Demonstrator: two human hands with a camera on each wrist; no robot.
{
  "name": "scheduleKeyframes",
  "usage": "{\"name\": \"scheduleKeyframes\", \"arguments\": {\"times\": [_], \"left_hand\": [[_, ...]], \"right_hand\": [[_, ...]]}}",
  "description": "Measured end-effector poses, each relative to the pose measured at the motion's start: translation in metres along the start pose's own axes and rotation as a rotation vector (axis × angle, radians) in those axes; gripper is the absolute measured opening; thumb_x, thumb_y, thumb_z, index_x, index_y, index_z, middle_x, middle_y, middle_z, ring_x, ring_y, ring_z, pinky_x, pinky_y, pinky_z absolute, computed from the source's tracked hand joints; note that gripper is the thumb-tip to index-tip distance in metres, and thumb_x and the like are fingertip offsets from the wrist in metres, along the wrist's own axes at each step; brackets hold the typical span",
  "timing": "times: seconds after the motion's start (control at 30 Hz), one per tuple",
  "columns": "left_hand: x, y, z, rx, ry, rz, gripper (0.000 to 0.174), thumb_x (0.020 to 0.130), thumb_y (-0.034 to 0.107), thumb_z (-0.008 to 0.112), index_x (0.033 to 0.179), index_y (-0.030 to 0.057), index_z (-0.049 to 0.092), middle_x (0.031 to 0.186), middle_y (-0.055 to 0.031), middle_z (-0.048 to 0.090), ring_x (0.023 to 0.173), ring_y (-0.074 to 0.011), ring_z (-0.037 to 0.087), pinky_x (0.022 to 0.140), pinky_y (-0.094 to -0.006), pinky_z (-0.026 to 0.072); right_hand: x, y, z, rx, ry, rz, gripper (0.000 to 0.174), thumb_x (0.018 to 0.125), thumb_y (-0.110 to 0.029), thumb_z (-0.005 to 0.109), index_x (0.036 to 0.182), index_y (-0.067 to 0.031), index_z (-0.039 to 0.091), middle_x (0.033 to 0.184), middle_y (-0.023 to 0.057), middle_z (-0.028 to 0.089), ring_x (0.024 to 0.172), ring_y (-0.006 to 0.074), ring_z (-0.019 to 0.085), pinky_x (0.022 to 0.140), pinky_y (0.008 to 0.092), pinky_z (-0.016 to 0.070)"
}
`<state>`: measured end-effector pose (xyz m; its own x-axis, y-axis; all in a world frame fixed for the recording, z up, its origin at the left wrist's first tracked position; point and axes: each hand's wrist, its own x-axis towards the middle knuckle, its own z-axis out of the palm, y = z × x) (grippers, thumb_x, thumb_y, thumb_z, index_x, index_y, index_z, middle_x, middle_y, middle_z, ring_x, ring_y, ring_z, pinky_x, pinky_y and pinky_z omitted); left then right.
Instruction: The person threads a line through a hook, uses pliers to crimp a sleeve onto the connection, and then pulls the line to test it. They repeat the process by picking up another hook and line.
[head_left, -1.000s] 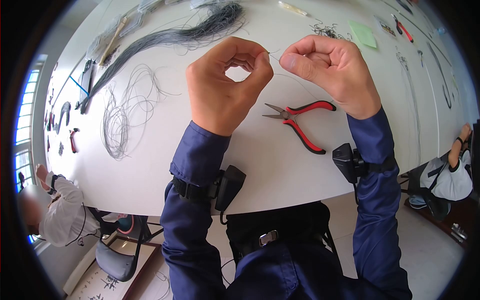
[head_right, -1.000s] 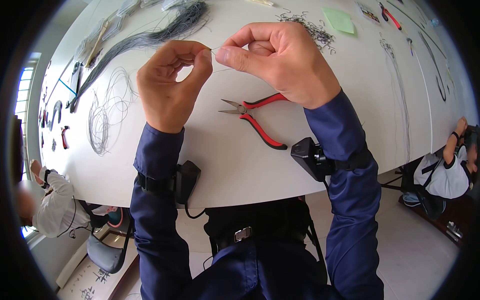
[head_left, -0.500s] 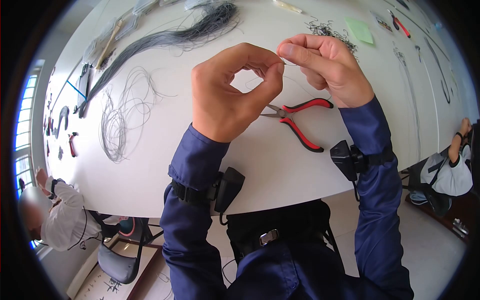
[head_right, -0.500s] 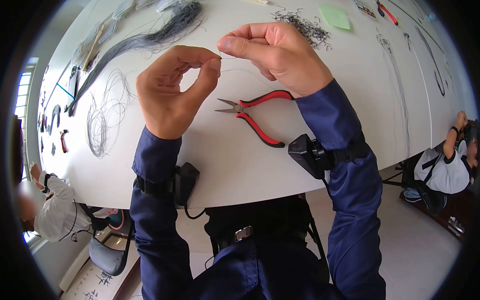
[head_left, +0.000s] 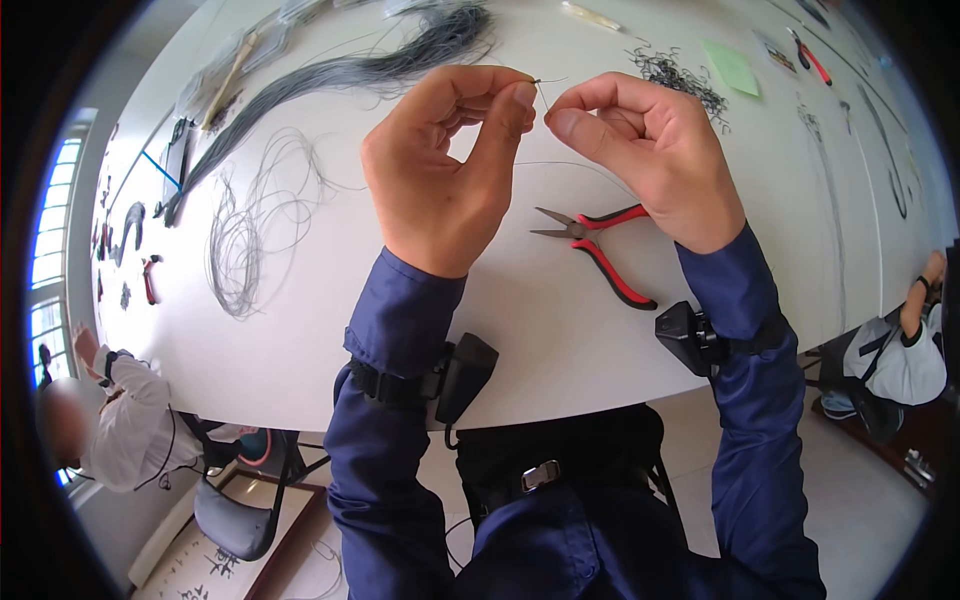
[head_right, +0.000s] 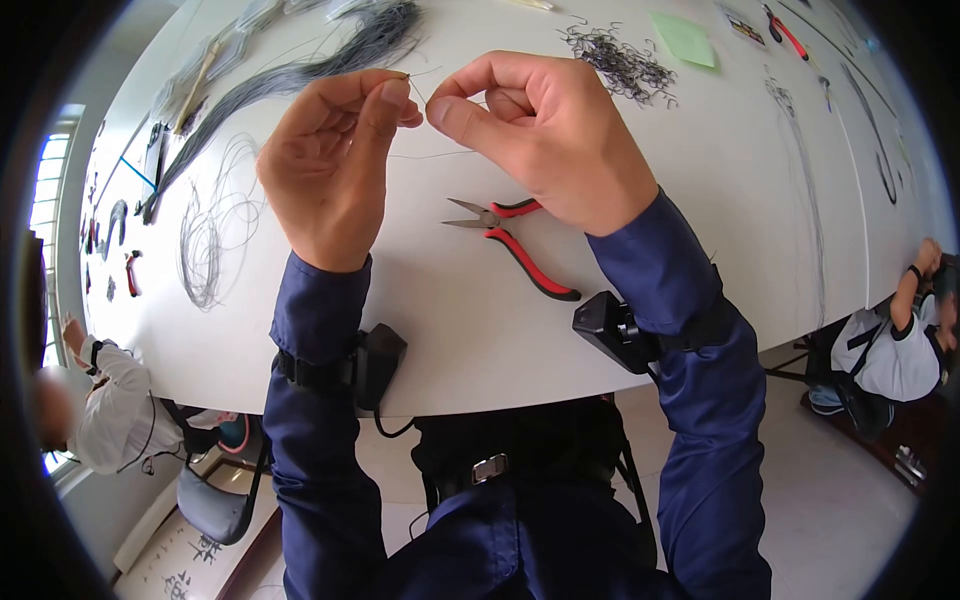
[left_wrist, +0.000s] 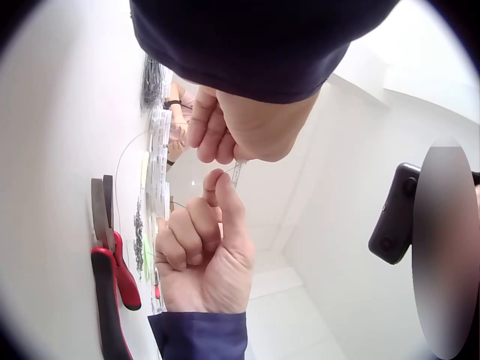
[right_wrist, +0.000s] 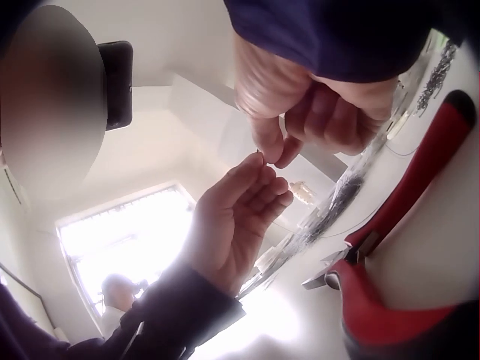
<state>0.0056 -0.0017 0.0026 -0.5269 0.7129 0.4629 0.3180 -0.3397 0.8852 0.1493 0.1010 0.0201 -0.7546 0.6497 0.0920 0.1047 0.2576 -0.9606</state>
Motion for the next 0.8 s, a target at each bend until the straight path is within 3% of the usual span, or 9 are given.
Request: {"name": "scheduleKeyframes", "arguments": {"times": [0.1,0.2,0.37,0.4,0.5,0.7,0.8], "left_hand": [[0.001,-0.004,-0.001,0.141,0.012,0.04,0.01,0.091,0.001,0.068,0.097,-0.0068,0.067,0.086,-0.0097,0.07,0.078,-0.0138,0.067,0.076,-0.0254,0.0544],[0.003,-0.014,0.0,0.203,0.056,0.114,0.005,0.085,0.0,0.07,0.089,-0.0015,0.068,0.078,-0.0075,0.071,0.071,-0.013,0.069,0.067,-0.0245,0.0545],[0.002,-0.016,-0.001,0.394,-0.094,0.216,0.006,0.083,0.001,0.072,0.086,0.0014,0.068,0.077,-0.0091,0.069,0.066,-0.0199,0.067,0.058,-0.0282,0.0518],[0.002,-0.014,0.0,0.426,-0.13,0.236,0.006,0.082,0.001,0.073,0.086,0.0019,0.067,0.077,-0.0094,0.069,0.065,-0.0213,0.066,0.056,-0.0292,0.051],[0.0,-0.005,0.001,0.42,-0.256,0.149,0.006,0.085,0.001,0.071,0.091,-0.0011,0.07,0.081,-0.0091,0.072,0.075,-0.0155,0.07,0.073,-0.0266,0.0545],[-0.001,0.0,0.001,0.355,-0.347,0.203,0.006,0.086,-0.002,0.07,0.091,-0.0031,0.069,0.08,-0.01,0.072,0.075,-0.0159,0.07,0.072,-0.0265,0.0547],[-0.002,0.0,0.001,0.286,-0.338,0.175,0.006,0.087,-0.003,0.069,0.093,-0.0045,0.068,0.083,-0.0099,0.072,0.077,-0.0149,0.069,0.073,-0.0264,0.0545]], "right_hand": [[-0.004,-0.002,0.005,-0.198,0.043,-0.116,0.015,0.088,-0.018,0.069,0.093,-0.004,0.07,0.048,-0.004,0.038,0.045,0.0057,0.031,0.045,0.0261,0.0276],[-0.007,-0.008,0.008,-0.397,0.079,-0.227,0.012,0.087,-0.017,0.07,0.092,-0.0065,0.069,0.048,-0.0002,0.036,0.043,0.0092,0.032,0.045,0.0274,0.0293],[-0.006,-0.01,0.001,-0.485,0.097,-0.33,0.01,0.088,-0.017,0.069,0.09,-0.0066,0.067,0.049,0.0008,0.035,0.043,0.011,0.035,0.045,0.0288,0.0311],[-0.005,-0.008,-0.001,-0.463,0.101,-0.318,0.011,0.088,-0.017,0.068,0.09,-0.0065,0.067,0.049,0.0005,0.036,0.043,0.011,0.035,0.045,0.0288,0.0312],[-0.001,-0.003,-0.01,-0.377,0.095,-0.262,0.014,0.09,-0.019,0.067,0.09,-0.0043,0.068,0.05,-0.0013,0.035,0.045,0.009,0.034,0.046,0.0287,0.0315],[0.008,0.011,-0.019,-0.131,0.023,-0.148,0.022,0.092,-0.023,0.069,0.095,-0.0007,0.07,0.058,-0.0047,0.05,0.056,0.0035,0.042,0.054,0.0241,0.036],[0.007,0.001,-0.023,-0.048,-0.028,-0.001,0.025,0.091,-0.025,0.07,0.096,-0.0005,0.071,0.065,-0.0047,0.057,0.061,0.0028,0.046,0.057,0.0216,0.0377]]}}
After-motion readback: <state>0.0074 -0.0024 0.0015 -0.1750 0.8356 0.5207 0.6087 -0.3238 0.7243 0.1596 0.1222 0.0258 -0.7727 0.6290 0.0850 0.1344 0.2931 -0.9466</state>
